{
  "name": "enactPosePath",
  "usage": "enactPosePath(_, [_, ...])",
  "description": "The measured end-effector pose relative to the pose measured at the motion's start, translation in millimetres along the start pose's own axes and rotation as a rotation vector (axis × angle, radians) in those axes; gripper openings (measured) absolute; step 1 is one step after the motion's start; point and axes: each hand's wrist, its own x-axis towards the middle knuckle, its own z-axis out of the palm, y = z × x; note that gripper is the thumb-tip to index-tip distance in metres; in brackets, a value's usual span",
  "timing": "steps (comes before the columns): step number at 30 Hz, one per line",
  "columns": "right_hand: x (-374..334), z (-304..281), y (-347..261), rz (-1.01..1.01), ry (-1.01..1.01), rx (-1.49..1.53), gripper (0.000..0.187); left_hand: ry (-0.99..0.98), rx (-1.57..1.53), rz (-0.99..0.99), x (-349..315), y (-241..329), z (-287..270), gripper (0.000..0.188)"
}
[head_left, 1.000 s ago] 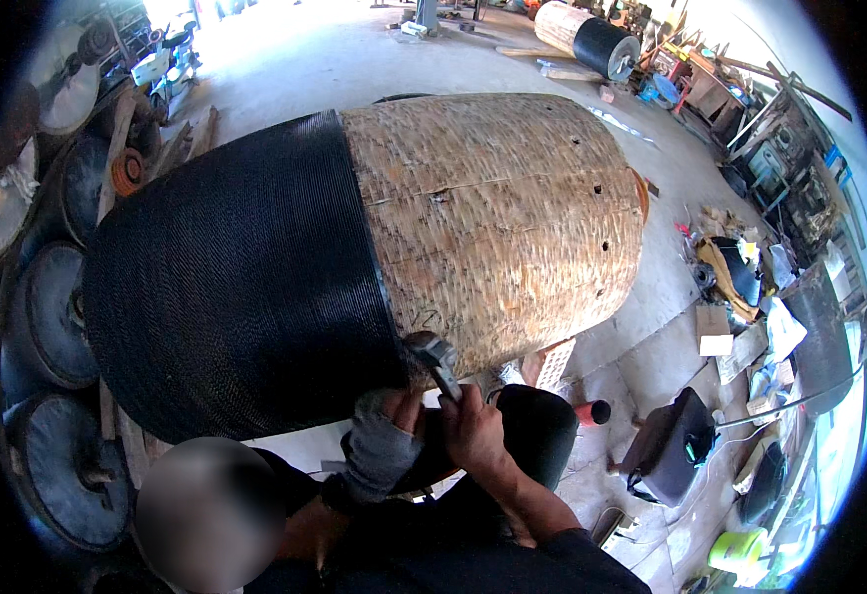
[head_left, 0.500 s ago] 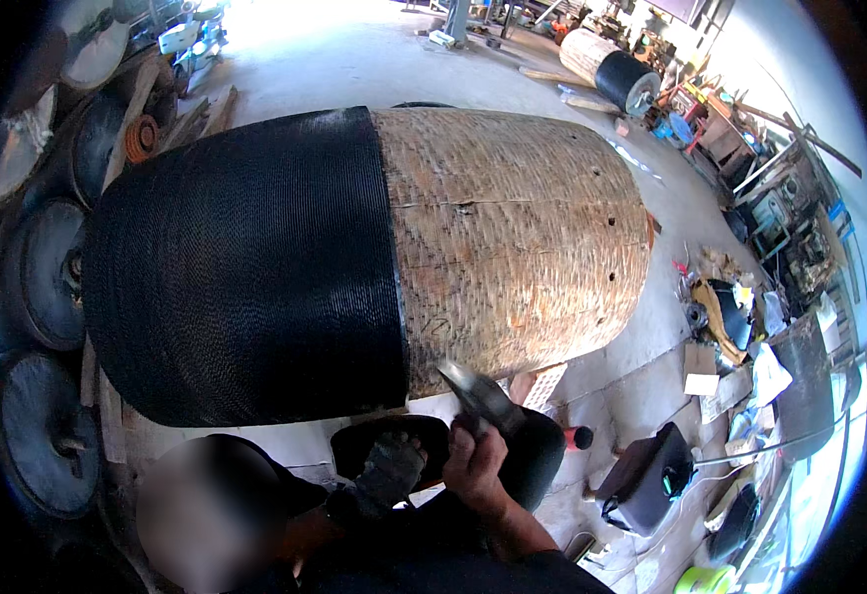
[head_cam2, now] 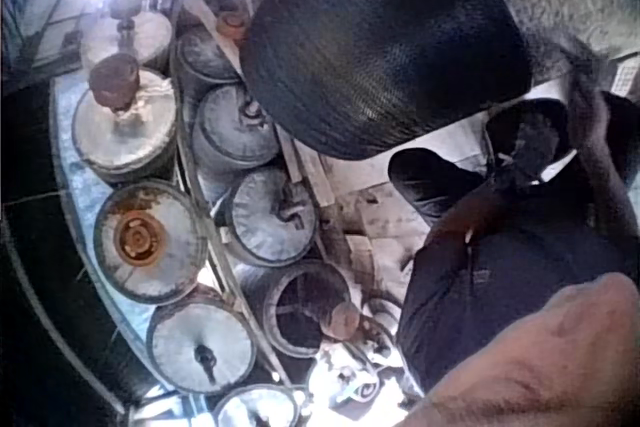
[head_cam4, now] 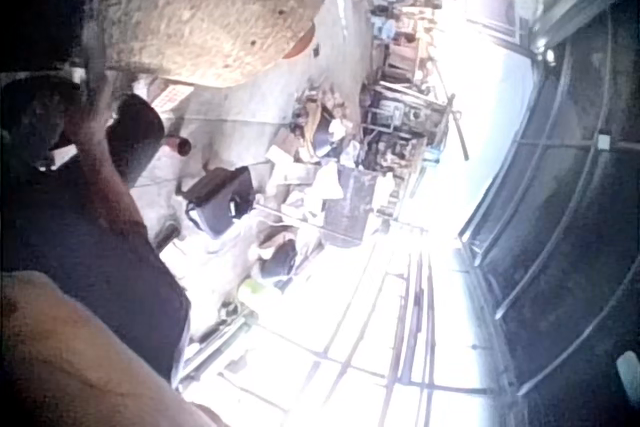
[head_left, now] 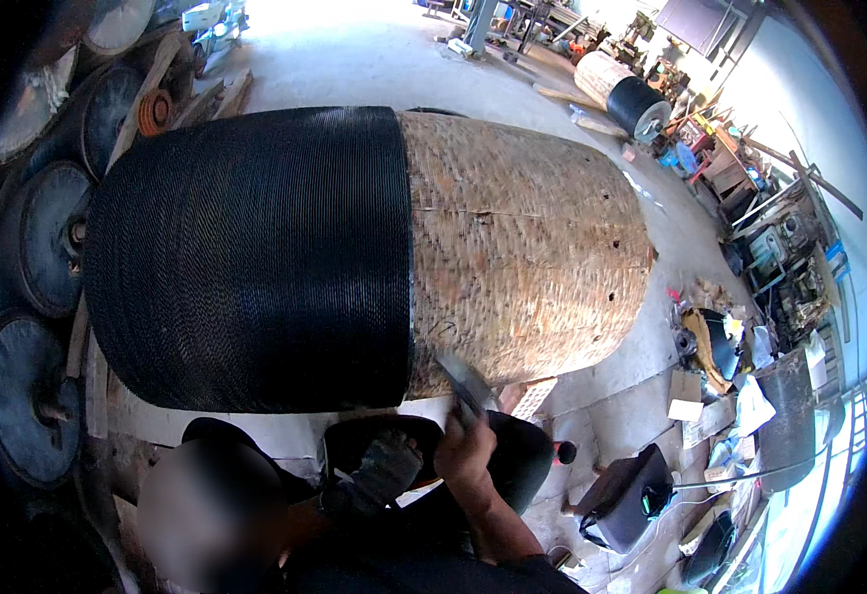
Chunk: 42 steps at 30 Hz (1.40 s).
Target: The person attaches a dark flexible mesh material to a large woven wooden structure using a hammer and small fasteners, repeatedly striking the edge of the mesh to secure it around the circumference.
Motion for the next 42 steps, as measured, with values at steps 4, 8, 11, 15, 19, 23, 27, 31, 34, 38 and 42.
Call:
enactPosePath(4, [-1, 1, -1, 0.239, -0.192, 0.135, 0.013, -0.011, -0.084, -0.007, -11, -1, 25, 0.018])
enactPosePath(8, [-15, -18, -5, 0.06, 0.012, 0.176, 0.008, 0.16, -0.244, 0.029, -8, -6, 17, 0.021])
enactPosePath(11, [-1, -9, -5, 0.067, -0.104, 0.066, 0.007, 0.071, -0.201, 0.116, -2, -15, 3, 0.027])
enactPosePath(15, [-5, 2, -3, 0.302, -0.214, 0.073, 0.014, 0.385, 0.301, -0.127, 8, -22, 16, 0.028])
enactPosePath(19, [-8, -20, -24, 0.153, 0.039, 0.299, 0.013, 0.132, -0.263, 0.011, 24, -57, -54, 0.026])
enactPosePath(23, [5, -6, 0, 0.003, -0.005, 0.076, 0.013, 0.449, -0.35, 0.01, 41, -80, -60, 0.028])
enactPosePath(27, [-16, 5, 17, 0.286, -0.187, 0.024, 0.015, 0.673, -0.212, 0.044, 64, -115, -102, 0.029])
enactPosePath(31, [-8, -18, -15, 0.058, 0.039, 0.199, 0.014, 0.78, 0.007, 0.007, 82, -158, -114, 0.033])
enactPosePath(34, [0, -1, -5, 0.17, -0.021, 0.057, 0.016, 0.779, 0.067, -0.002, 92, -163, -118, 0.036])
enactPosePath(38, [-5, 1, 0, 0.261, -0.156, 0.072, 0.021, 0.772, 0.09, -0.019, 93, -164, -120, 0.038])
enactPosePath(42, [9, -14, -18, 0.075, -0.027, 0.171, 0.014, 0.768, 0.066, -0.039, 97, -166, -119, 0.038])
